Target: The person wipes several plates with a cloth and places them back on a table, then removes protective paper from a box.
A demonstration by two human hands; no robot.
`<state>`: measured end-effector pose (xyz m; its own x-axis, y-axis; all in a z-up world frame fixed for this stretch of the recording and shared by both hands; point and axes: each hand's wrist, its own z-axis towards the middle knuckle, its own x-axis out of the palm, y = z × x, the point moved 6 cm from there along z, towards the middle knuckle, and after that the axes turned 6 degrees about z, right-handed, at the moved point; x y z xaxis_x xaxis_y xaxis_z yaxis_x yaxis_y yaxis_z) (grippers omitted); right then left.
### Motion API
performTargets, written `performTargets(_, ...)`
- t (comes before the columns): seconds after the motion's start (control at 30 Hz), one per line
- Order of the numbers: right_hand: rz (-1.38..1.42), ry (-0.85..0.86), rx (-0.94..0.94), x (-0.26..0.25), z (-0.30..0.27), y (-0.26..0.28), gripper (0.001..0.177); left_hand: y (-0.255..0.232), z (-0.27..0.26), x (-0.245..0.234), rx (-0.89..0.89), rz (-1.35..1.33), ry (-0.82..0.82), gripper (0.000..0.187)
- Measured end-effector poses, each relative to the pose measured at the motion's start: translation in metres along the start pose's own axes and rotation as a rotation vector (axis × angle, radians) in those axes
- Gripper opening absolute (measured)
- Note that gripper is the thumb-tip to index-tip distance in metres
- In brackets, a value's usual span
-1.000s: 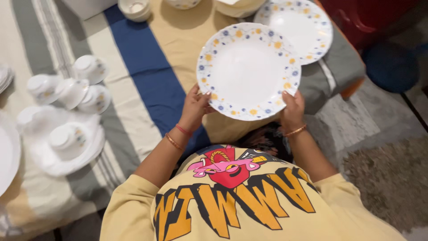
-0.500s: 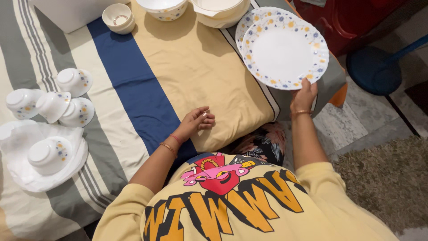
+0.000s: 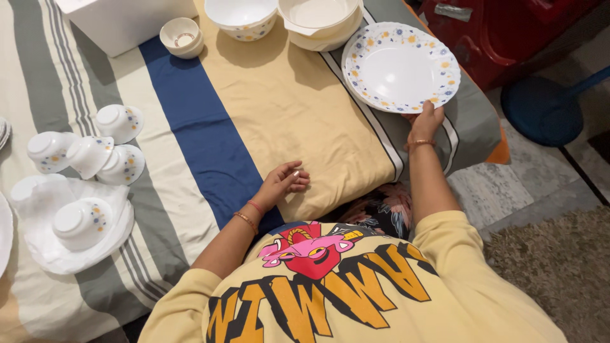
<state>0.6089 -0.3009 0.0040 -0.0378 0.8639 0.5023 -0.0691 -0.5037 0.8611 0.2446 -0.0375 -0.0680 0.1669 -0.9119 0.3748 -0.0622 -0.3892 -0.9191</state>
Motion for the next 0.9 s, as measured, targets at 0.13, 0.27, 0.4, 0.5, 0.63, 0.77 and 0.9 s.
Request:
performTargets(0.13, -0.017, -0.003, 0.019, 0.002, 0.003, 0.0, 0.027, 0.001, 0.0, -0.001, 0.005, 0.001, -0.003, 0.046)
performTargets(0.27, -0.064, -0.022, 0.034, 0.002, 0.002, 0.001, 0.027, 0.0, -0.001, 0.0, 0.019, 0.001, 0.007, 0.046)
performTargets(0.4, -0.06, 0.017, 0.038, 0.007, -0.001, 0.006, 0.028, -0.002, -0.002, 0.003, 0.024, -0.003, 0.017, 0.047)
performTargets(0.5, -0.099, 0.027, 0.034, 0.013, -0.003, 0.013, 0.028, -0.004, -0.003, 0.003, 0.033, 0.015, 0.018, 0.046)
performTargets(0.63, -0.186, -0.004, 0.055, 0.016, -0.002, 0.022, 0.028, -0.001, -0.003, 0.002, 0.056, 0.051, 0.018, 0.046)
performTargets(0.77, -0.379, -0.061, 0.023, 0.0, 0.014, 0.014, 0.03, 0.005, -0.003, 0.002, 0.069, 0.098, 0.014, 0.046)
performTargets(0.9, -0.701, -0.093, -0.33, -0.019, 0.05, 0.008, 0.029, 0.007, -0.003, 0.002, 0.098, 0.107, 0.024, 0.044)
